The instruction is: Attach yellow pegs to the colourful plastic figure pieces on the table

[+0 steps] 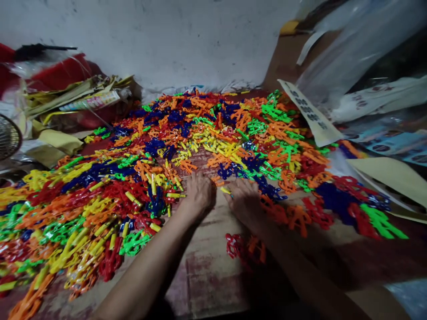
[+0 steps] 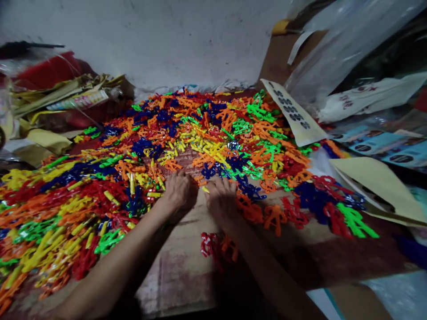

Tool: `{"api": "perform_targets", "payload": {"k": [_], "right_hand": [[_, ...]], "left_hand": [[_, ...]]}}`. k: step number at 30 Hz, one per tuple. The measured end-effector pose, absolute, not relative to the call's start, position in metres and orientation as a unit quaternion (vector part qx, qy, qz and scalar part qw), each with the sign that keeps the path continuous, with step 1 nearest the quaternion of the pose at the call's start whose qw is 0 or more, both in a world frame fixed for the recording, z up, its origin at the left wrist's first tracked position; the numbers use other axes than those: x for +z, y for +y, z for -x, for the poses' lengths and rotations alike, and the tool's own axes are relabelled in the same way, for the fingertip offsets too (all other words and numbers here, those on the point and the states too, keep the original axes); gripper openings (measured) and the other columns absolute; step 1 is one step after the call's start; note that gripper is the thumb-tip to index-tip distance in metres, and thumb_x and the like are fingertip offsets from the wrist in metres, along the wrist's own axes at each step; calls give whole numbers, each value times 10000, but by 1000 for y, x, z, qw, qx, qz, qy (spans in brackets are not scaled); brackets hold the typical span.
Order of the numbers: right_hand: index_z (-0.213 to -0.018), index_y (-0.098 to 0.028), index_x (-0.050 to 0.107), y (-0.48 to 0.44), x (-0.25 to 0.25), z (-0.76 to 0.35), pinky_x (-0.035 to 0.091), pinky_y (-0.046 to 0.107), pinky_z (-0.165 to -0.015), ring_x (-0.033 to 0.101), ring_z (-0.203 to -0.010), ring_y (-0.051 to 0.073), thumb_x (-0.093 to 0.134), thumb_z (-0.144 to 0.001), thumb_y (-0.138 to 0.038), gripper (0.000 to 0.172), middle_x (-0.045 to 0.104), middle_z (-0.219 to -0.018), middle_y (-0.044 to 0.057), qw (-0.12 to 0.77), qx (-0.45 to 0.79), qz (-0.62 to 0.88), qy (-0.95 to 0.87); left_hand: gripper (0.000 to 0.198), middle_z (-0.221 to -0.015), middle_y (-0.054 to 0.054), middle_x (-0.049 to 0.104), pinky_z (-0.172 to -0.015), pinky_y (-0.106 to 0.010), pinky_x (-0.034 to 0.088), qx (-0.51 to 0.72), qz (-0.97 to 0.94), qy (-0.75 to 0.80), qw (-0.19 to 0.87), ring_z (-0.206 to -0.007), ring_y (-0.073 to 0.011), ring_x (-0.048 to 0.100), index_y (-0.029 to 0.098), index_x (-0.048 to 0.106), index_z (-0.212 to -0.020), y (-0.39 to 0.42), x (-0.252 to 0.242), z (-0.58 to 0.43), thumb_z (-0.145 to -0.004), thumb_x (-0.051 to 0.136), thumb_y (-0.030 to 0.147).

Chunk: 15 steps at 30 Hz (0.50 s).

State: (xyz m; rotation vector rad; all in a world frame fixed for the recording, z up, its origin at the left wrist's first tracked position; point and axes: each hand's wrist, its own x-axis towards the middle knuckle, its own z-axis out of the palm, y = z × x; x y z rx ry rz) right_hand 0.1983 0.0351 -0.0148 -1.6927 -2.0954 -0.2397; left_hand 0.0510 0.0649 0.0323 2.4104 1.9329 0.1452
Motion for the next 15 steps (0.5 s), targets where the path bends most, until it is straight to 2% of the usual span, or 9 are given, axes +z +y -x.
{"api": "perform_targets", "payload": {"k": [2,5,9,12,15], "right_hand": [[-863,-168,693,32,-8,-205,379,381,-837,627,-882,264,590,-878,-209,112,736,-880,92,287,-37,603,-744],[-907,-187,705,24,9,-216,438,339,-770,644,-785,226,547,-919,-338,219,722,-777,52,386,88,605,-691],[-944,-199,730,15,19,-228,417,277,-542,596,-595,172,616,-849,-462,302,674,-678,12,474,278,615,-566],[-986,-181,710,10,15,-225,382,259,-492,527,-502,135,654,-830,-477,339,575,-559,-32,501,409,568,-509],[-912,-178,680,6,8,-212,424,267,-547,546,-543,126,670,-833,-469,301,593,-603,-23,495,513,488,-503]], "left_hand": [[243,-1149,-199,661,-945,-400,473,76,-801,592,49,-1109,-323,604,86,650,-1095,69,15,-48,-890,585,199],[279,-929,-134,680,-859,-371,494,162,-812,543,142,-923,-270,639,102,607,-1127,66,10,-34,-877,602,227],[255,-764,-44,650,-662,-290,497,309,-703,493,409,-700,-190,631,155,573,-1074,48,26,-12,-868,591,304],[278,-660,-43,663,-518,-238,455,303,-611,434,588,-530,-154,600,153,547,-951,29,35,-1,-829,620,392],[265,-558,-9,627,-421,-182,340,319,-525,382,690,-401,-91,477,154,544,-887,16,32,3,-754,678,339]]}}
